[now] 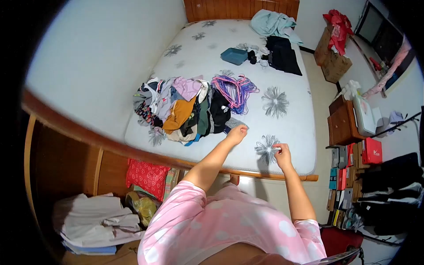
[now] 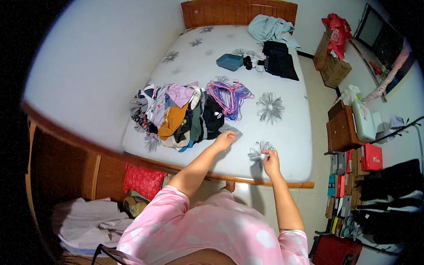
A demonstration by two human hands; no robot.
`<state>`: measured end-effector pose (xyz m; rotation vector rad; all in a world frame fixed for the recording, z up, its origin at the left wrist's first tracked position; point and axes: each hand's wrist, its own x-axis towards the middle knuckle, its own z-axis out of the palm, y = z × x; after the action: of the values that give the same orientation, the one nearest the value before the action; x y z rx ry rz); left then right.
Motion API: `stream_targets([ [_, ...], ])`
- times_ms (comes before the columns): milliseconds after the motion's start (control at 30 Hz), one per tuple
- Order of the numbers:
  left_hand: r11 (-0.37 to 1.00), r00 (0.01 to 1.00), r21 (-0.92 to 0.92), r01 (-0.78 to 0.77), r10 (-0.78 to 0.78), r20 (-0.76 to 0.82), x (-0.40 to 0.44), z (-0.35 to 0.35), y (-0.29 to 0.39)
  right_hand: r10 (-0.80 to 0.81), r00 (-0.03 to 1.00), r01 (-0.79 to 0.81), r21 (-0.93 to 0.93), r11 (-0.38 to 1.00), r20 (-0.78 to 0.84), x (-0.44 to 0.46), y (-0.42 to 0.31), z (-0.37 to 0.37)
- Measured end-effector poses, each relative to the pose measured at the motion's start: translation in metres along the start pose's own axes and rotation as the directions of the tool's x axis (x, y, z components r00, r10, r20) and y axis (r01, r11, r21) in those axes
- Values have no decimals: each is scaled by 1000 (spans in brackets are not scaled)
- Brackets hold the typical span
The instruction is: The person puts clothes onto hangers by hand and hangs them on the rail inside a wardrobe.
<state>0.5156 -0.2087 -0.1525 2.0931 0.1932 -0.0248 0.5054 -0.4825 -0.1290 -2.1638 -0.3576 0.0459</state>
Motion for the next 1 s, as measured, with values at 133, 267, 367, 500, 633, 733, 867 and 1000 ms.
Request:
stream_targets([
  [133,995,997,47,83,-83,0,69,-9,-69,131,990,-134,41,990,59,46,13,51],
  [267,989,998,135,58,-52,-47,152,1,-131,181,979,-188,80,979,89,109,21,76],
  [367,970,989,193,145,-146,-6,197,-11,-133,260,960,-269,93,959,103,151,32,104],
  [500,981,998,188,55,-54,-9,248,13,-171,333,931,-353,136,926,148,179,50,124],
  [633,940,975,338,47,-117,188,274,24,-195,392,897,-419,110,901,206,188,61,137],
  [733,900,958,433,55,-170,230,285,48,-232,455,853,-491,96,866,253,192,61,137],
  [867,962,987,266,57,-95,131,294,46,-237,507,809,-555,102,825,297,204,61,139],
  [1000,1000,989,21,8,-5,-148,281,-17,-150,527,764,-608,138,782,373,223,58,142],
])
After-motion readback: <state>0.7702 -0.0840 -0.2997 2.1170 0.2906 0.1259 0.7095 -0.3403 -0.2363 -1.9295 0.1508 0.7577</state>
